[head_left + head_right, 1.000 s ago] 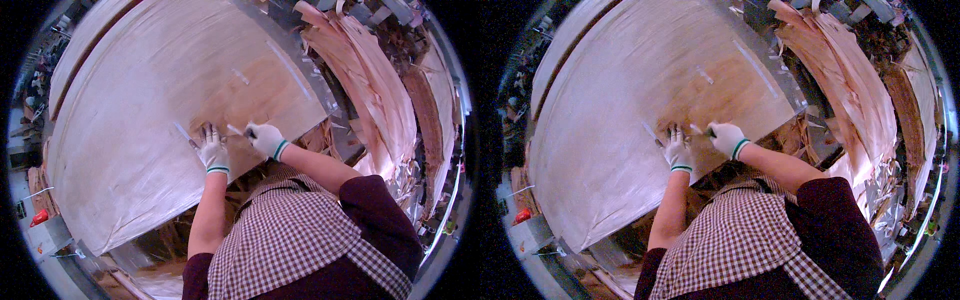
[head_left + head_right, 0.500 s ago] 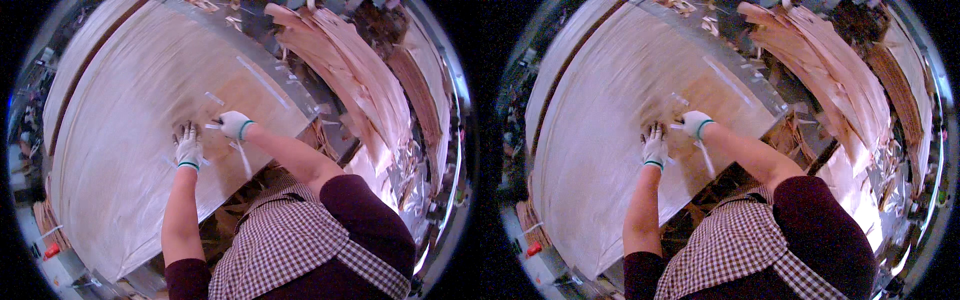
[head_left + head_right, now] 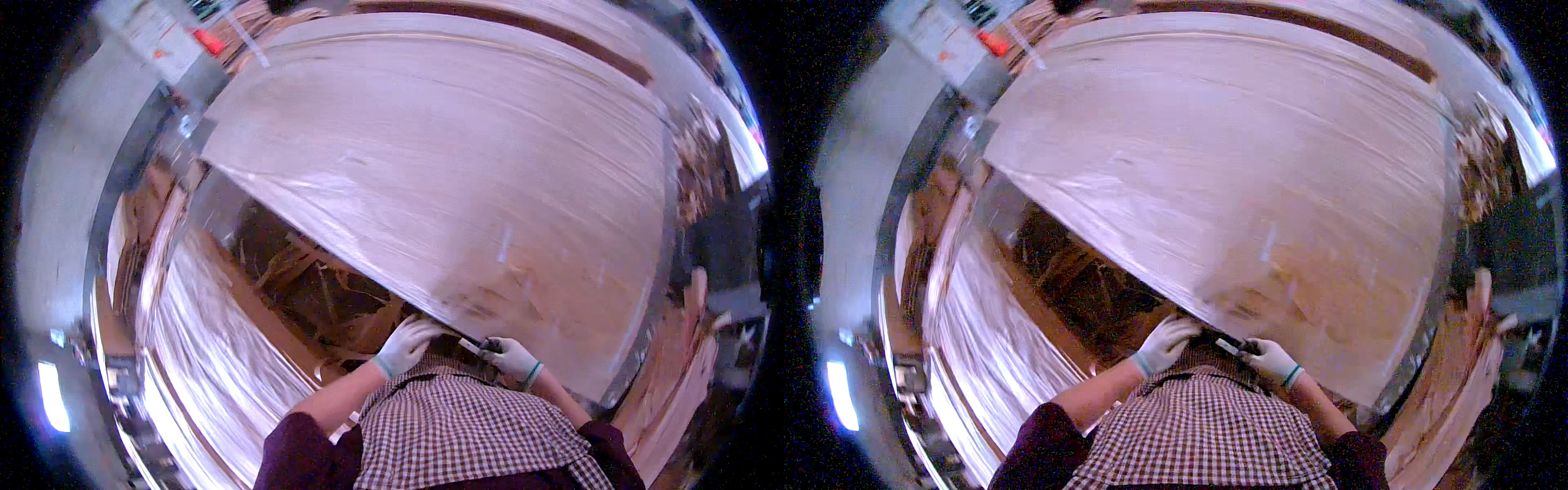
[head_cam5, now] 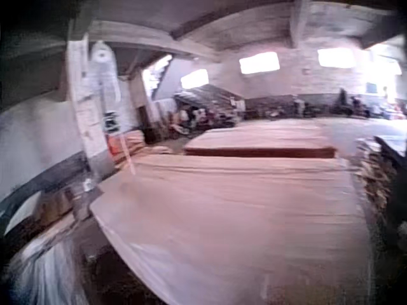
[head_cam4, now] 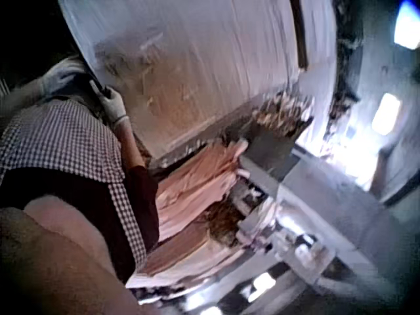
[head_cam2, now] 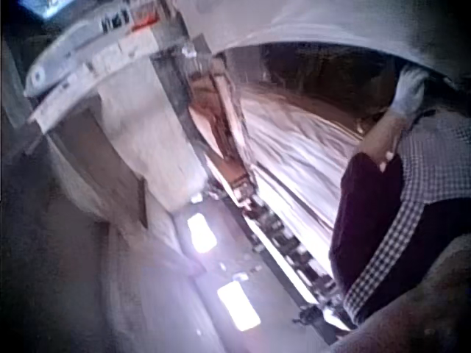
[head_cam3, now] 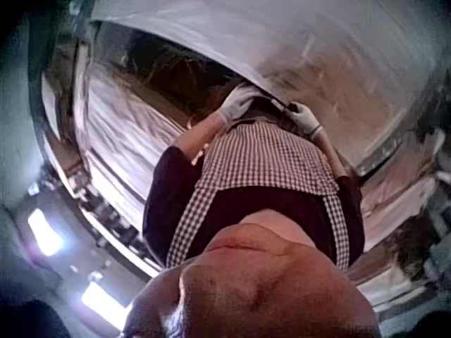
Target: The person uses a cutting tool to trim and shape large sheets of wood veneer on a factory table, handling pieces by hand and clearing away scrap.
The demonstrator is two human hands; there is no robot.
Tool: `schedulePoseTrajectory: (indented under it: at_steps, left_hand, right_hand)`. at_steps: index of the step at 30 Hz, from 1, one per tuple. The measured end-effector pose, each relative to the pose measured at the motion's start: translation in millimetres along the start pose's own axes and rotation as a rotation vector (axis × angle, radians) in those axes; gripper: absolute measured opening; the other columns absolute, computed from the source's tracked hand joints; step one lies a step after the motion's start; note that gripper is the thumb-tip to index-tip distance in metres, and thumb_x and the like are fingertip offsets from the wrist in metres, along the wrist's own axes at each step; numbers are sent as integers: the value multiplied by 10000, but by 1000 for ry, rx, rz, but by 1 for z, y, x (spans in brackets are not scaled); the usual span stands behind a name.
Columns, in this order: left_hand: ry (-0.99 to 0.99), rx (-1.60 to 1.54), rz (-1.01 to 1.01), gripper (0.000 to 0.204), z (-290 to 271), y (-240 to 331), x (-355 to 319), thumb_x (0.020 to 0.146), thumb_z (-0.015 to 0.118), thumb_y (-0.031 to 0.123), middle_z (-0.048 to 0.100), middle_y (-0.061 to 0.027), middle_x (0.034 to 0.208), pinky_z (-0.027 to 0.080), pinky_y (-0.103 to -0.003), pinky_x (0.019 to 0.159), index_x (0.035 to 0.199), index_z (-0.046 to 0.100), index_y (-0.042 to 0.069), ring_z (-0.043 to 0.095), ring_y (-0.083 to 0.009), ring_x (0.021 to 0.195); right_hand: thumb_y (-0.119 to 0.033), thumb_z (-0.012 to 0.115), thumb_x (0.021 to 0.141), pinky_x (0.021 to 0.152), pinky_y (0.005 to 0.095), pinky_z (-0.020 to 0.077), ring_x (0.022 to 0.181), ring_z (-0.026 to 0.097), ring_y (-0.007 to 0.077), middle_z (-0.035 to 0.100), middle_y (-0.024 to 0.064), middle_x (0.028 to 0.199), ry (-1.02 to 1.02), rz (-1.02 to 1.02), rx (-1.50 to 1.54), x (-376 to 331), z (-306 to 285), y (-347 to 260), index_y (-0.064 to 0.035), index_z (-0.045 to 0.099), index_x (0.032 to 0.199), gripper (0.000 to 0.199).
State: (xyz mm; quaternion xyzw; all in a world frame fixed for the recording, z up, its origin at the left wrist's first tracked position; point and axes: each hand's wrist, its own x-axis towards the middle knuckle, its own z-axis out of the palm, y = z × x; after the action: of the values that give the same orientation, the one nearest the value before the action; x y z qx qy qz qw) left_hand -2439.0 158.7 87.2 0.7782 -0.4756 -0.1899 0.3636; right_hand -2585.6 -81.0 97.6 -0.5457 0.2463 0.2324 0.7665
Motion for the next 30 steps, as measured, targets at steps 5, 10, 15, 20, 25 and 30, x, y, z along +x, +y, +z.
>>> schedulePoseTrajectory:
  at_steps: [5, 10, 15, 20, 25, 30]
  left_hand:
    - [327, -47, -887, 307, 10, -50, -164, 856, 464, 214, 628, -190, 1038, 434, -414, 897, 1049, 632, 43, 572, -352, 1006]
    - [156, -46, -1595, 347, 71, -161, -314, 847, 447, 247, 622, -205, 1071, 463, -417, 877, 1059, 629, 40, 574, -380, 1020]
    - [93, -294, -1531, 377, 36, -229, -340, 856, 464, 295, 610, -199, 1100, 454, -409, 883, 1091, 610, 38, 558, -369, 1049]
    - [320, -261, -1393, 416, -73, -294, -356, 864, 481, 342, 599, -192, 1128, 445, -401, 889, 1123, 591, 36, 541, -357, 1079]
    - [591, -329, -1116, 369, -202, -367, -319, 885, 511, 171, 593, -159, 1179, 412, -319, 953, 1201, 539, -17, 557, -253, 1100]
    - [731, -551, -902, 356, -331, -407, -241, 897, 498, 131, 586, -146, 1198, 382, -298, 985, 1213, 533, -28, 541, -216, 1124]
  right_hand:
    - [-144, 614, 860, 630, 259, 446, 696, 527, 90, 591, -2, 734, -52, -7, -285, 42, 30, -72, -17, 627, 907, 135]
    - [-185, 616, 802, 686, 352, 475, 730, 607, 275, 612, 155, 801, 85, -438, -853, 138, 71, -98, -39, 646, 915, 187]
    - [-238, 613, 810, 703, 363, 479, 779, 628, 311, 627, 185, 819, 138, -302, -1038, 207, 172, -151, -48, 662, 912, 222]
    - [-230, 599, 814, 718, 353, 489, 775, 646, 283, 652, 172, 821, -120, -219, -985, 263, 306, -193, -69, 656, 932, 207]
    - [-187, 566, 809, 768, 384, 467, 862, 612, 326, 648, 162, 924, -302, -390, -1234, 352, 376, -194, -73, 639, 973, 213]
    - [-195, 557, 831, 772, 398, 464, 858, 606, 339, 645, 159, 912, -327, -416, -1223, 447, 438, -230, -76, 633, 955, 187]
